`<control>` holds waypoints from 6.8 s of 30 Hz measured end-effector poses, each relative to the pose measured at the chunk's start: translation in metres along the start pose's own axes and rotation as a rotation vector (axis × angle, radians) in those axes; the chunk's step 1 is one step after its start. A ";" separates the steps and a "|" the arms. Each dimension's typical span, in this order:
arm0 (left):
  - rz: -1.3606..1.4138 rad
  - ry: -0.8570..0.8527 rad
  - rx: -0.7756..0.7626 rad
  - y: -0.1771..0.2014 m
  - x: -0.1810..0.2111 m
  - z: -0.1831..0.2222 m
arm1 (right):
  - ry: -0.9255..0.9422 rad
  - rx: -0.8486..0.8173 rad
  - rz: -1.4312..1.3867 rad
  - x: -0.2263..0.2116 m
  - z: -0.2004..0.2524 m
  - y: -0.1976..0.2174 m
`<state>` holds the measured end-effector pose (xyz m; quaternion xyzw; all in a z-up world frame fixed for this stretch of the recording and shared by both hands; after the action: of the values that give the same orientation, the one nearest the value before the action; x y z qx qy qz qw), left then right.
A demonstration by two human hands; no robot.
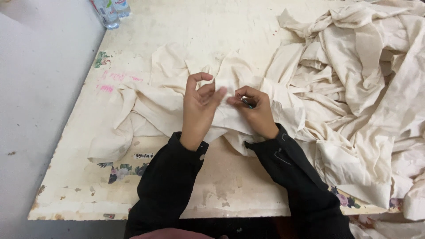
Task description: Trimming loose threads from white fabric garment pieces using small snips.
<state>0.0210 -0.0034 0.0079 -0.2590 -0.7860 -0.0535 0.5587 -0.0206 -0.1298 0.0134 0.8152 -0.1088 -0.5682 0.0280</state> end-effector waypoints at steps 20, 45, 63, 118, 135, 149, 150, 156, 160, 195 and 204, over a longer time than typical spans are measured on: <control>-0.015 0.239 -0.058 0.024 -0.061 0.035 | 0.015 0.009 0.058 0.034 0.007 -0.024; 0.763 0.234 0.108 0.062 -0.077 0.040 | 0.741 0.339 0.773 0.066 0.066 0.027; 0.714 0.119 0.148 0.079 -0.083 0.042 | 1.046 0.412 0.865 0.063 0.076 0.040; -0.198 0.025 -0.177 -0.009 -0.051 0.081 | 0.332 0.236 0.514 0.008 0.068 0.012; -0.427 -0.120 0.445 0.073 -0.060 0.053 | 0.100 0.214 0.663 0.052 0.060 0.046; -0.062 -0.305 0.740 0.093 -0.040 0.048 | 0.031 0.235 0.622 0.058 0.054 0.049; -0.129 -0.410 0.682 0.089 -0.037 0.050 | 0.021 0.243 0.608 0.059 0.057 0.049; 0.307 0.122 -0.297 0.053 -0.090 0.068 | -0.073 0.236 0.357 0.072 0.060 0.046; -0.142 0.493 -0.758 -0.001 -0.039 0.074 | -0.112 0.177 0.181 0.074 0.061 0.038; 0.011 0.369 -0.085 0.016 -0.093 0.091 | -0.211 -0.400 -0.077 0.045 0.065 0.003; -0.225 0.352 -0.236 -0.004 -0.050 0.069 | -0.097 -0.195 -0.096 0.049 0.065 0.007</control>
<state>-0.0279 0.0014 -0.0618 -0.2200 -0.6889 -0.2510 0.6435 -0.0657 -0.1421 -0.0536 0.7845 -0.0151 -0.6155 0.0744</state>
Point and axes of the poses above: each hand's wrist, its own z-axis away from the middle knuckle, its own y-axis out of the back of the hand, x = y × z, the point moved 2 cm from there along -z, towards the middle knuckle, and after that the axes turned 7 degrees about -x, right-handed, at the moved point
